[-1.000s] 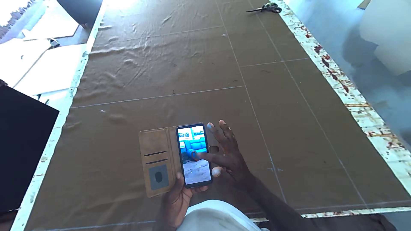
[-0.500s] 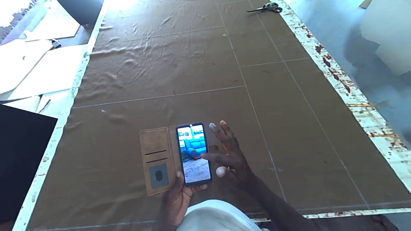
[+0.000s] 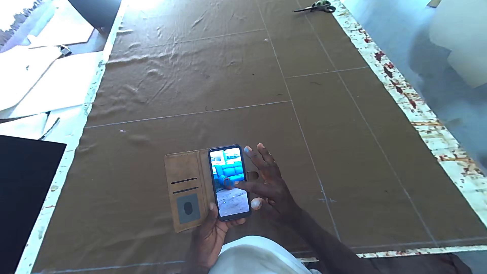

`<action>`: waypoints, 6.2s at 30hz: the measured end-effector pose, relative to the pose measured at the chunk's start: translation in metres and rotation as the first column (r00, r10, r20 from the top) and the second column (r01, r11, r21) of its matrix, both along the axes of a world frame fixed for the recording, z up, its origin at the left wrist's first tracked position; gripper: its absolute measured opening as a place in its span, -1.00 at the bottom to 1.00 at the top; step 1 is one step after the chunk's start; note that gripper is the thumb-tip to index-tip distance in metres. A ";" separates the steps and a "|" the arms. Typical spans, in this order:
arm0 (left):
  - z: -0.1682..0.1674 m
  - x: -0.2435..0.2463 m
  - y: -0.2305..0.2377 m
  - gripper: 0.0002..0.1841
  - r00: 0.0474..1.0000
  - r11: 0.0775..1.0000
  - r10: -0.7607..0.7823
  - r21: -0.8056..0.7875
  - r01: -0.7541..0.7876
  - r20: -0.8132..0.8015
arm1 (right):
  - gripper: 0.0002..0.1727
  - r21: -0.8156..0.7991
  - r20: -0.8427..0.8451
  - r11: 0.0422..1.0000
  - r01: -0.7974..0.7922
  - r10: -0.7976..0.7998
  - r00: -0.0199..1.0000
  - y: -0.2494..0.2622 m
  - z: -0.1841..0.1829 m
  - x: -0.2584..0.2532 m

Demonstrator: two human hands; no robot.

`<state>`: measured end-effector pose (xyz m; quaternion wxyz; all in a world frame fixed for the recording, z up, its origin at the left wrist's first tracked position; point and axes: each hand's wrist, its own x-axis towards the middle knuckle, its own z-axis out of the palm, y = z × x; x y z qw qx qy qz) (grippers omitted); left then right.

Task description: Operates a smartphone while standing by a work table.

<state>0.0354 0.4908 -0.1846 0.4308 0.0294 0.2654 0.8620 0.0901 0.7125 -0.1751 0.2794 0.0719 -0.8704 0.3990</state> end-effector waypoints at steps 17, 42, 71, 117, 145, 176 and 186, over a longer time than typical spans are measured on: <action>-0.001 0.000 0.000 -0.44 1.000 1.000 0.013 0.003 -0.013 0.013 | -0.39 -0.007 0.000 1.000 -0.009 0.009 1.000 0.002 -0.003 0.001; -0.001 0.001 -0.001 -0.45 1.000 1.000 0.018 0.002 -0.018 0.007 | -0.38 0.030 -0.022 1.000 -0.006 0.007 1.000 -0.009 -0.004 0.003; -0.001 -0.002 -0.003 -0.44 1.000 1.000 0.017 -0.008 -0.017 -0.023 | -0.47 -0.077 -0.067 0.997 -0.018 0.013 0.998 -0.008 -0.003 0.006; -0.004 0.002 -0.003 -0.51 1.000 0.999 0.017 -0.043 -0.018 -0.026 | -0.08 0.096 0.225 0.983 0.155 -0.173 0.959 -0.021 0.017 -0.017; -0.005 0.000 -0.004 -0.53 1.000 0.999 0.026 -0.024 -0.026 -0.013 | -0.08 0.084 0.232 0.985 0.148 -0.164 0.959 -0.024 0.017 -0.020; -0.003 0.002 -0.004 -0.48 0.999 0.999 0.035 -0.019 -0.035 -0.007 | -0.45 0.062 0.119 0.980 0.191 -0.197 0.973 -0.032 0.019 -0.020; -0.001 0.003 -0.003 -0.47 0.999 1.000 0.019 -0.023 -0.020 -0.034 | -0.80 0.017 0.031 0.983 0.182 -0.183 0.983 -0.032 0.013 -0.015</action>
